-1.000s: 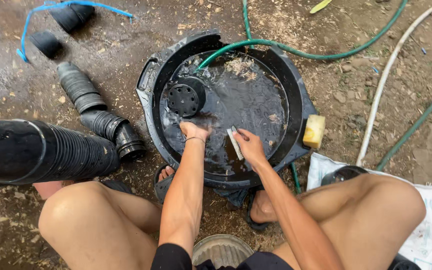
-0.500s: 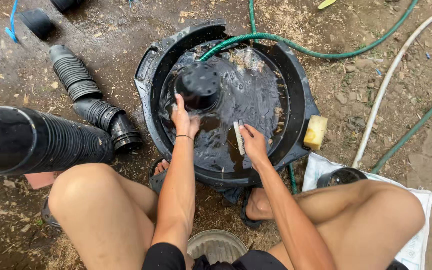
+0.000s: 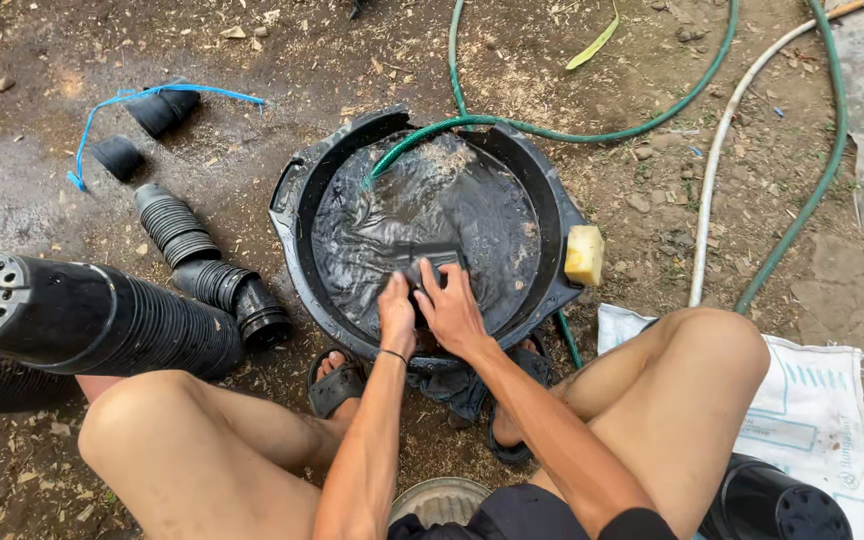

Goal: The person sits on the ground and washes black plastic nursery pots using a sponge and water from a basin. They scrub the inside and outside of each pot, rinse it, and place it aside.

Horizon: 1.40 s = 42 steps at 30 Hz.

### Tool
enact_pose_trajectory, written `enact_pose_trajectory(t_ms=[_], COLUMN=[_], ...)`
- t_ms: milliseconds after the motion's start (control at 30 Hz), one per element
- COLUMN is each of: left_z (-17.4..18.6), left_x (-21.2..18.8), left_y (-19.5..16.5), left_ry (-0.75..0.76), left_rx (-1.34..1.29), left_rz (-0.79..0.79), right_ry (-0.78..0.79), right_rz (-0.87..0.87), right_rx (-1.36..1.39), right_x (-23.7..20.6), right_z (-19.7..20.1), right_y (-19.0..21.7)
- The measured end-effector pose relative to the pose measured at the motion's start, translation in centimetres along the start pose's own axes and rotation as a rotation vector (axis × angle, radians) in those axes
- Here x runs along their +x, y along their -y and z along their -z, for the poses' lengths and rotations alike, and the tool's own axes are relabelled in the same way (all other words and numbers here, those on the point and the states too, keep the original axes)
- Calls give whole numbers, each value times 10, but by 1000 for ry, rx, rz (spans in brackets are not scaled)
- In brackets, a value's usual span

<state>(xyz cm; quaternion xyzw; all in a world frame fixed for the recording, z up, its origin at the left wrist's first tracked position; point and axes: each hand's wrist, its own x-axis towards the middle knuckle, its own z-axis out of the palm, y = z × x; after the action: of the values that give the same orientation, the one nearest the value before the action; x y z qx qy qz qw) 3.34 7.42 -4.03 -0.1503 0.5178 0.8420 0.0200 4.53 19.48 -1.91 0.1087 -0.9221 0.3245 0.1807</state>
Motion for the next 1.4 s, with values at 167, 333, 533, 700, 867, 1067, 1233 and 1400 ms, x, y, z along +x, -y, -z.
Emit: enact_pose_trajectory(t_ms=[167, 333, 533, 700, 867, 1067, 1233, 1400], left_z=[-9, -9, -1, -4, 9, 19, 8, 18], left_x=[-27, -8, -12, -20, -8, -6, -32, -19], left_y=[9, -4, -5, -10, -11, -22, -57, -69], left_ry=[24, -214, -216, -162, -300, -315, -207, -67], left_rx=[443, 44, 192, 176, -89, 162, 915, 515], left_rz=[-128, 55, -75, -110, -7, -4, -251, 206], right_ry=[6, 63, -46, -31, 45, -5, -14, -17], right_rz=[-311, -48, -159, -593, -864, -1268, -1081, -691], right_rx=[-136, 23, 19, 39, 215, 918, 777, 269], right_x=[5, -14, 2, 27, 17, 6, -3, -16], right_z=[7, -2, -6, 19, 25, 27, 24, 20], right_y=[1, 13, 14, -10, -5, 3, 7, 12])
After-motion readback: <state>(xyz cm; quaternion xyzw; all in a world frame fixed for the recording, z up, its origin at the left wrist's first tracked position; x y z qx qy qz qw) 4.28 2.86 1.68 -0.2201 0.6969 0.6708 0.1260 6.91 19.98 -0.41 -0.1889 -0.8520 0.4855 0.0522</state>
